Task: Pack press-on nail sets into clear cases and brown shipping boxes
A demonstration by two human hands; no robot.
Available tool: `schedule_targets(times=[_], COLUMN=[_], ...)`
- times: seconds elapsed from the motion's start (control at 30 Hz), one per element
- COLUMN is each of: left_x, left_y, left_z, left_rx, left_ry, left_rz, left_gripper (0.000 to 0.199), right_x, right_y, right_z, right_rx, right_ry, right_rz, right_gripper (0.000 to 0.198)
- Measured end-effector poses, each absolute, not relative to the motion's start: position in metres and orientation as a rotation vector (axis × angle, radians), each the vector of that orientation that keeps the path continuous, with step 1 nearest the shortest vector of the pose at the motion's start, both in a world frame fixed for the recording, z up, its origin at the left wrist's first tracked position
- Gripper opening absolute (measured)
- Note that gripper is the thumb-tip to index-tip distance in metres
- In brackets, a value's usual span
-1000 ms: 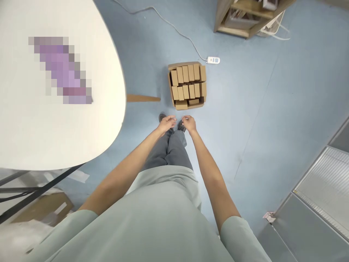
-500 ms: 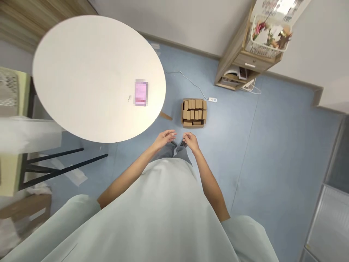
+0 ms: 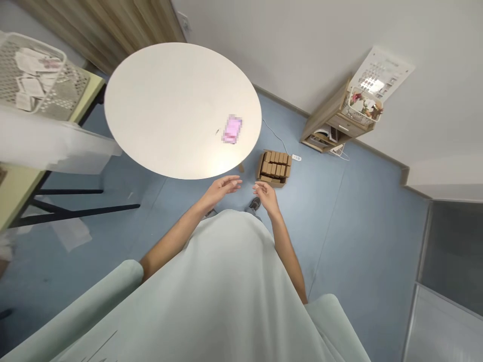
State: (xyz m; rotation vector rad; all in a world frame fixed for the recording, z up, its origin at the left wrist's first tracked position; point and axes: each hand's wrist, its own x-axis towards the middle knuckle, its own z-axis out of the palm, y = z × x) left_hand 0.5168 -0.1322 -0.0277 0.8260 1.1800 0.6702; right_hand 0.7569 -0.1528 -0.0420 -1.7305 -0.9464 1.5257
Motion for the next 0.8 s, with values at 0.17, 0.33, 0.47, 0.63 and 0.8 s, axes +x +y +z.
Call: schedule_targets(times=[0.17,0.33,0.47,0.63,0.8], left_x=[0.434,0.351,0.289,0.224,0.168], left_y=[-0.169,-0.203,-0.219,-0.236,-0.238], left_z=[-0.011,-0.005,-0.002,-0.005,-0.010], left_rx=[0.796,0.692,0.591,0.433,0.330], left_ry=[1.192,1.225,1.305,1.417,1.510], left_rz=[0.784,0.909,1.032,1.198,1.265], left_gripper=[0.066,0.059,0.057,0.054,0.054], right_x=[0.660,0.559,0.494,0.434,0.379], right_y=[-0.163,-0.172,-0.171,-0.150,-0.117], right_z=[-0.027,-0.019,-0.011,-0.001,-0.002], right_rx=[-1.676,-1.616,-1.581,-1.540,-1.457], right_ry=[-1.024,-1.135,-1.239,-1.392,-1.477], right_rz=[1.542,1.655,1.742,1.835,1.882], right_gripper=[0.068,0.067,0.067,0.064,0.062])
